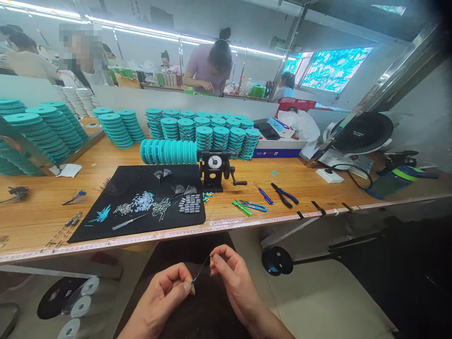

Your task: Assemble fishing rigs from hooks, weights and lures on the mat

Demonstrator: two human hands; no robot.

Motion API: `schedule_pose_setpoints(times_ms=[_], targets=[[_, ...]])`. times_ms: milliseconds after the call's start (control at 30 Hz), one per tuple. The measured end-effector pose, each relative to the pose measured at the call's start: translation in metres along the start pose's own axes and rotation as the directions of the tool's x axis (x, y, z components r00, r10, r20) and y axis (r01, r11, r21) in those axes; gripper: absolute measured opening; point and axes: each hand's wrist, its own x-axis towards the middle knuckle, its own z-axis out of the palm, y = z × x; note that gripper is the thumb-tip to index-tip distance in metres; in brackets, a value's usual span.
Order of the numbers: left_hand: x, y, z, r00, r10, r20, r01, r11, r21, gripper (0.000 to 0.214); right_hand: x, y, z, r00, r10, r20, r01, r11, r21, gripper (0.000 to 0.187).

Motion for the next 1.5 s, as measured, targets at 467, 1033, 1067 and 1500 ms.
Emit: schedule_pose_setpoints(times_ms=[467,1033,1067,1500], targets=[[-0.001,0.005,0.006,0.999,0.003,-0.032,-0.002,1.0,0.029,0.036,-0.003,-0.003,0.005,0.998,-0.038,0.043,0.039,0.999,-0.018,0.018],[0.003,-0.028,0.002,0.954,0.286,-0.096,-0.192,0.822,0.535,0.026,-0.006,-0.015,0.002,0.943,-0.321,0.087,0.317,0.789,-0.526,0.023],[0.003,-0.029,0.002,0.95,0.299,-0.093,-0.199,0.806,0.558,0.026,-0.005,-0.014,0.003,0.951,-0.295,0.091,0.3,0.813,-0.499,0.022],[0.002,-0.018,-0.001,0.965,0.263,-0.006,-0.205,0.763,0.613,0.025,0.007,-0.012,-0.004,0.988,0.03,0.154,-0.002,0.984,-0.177,0.02]])
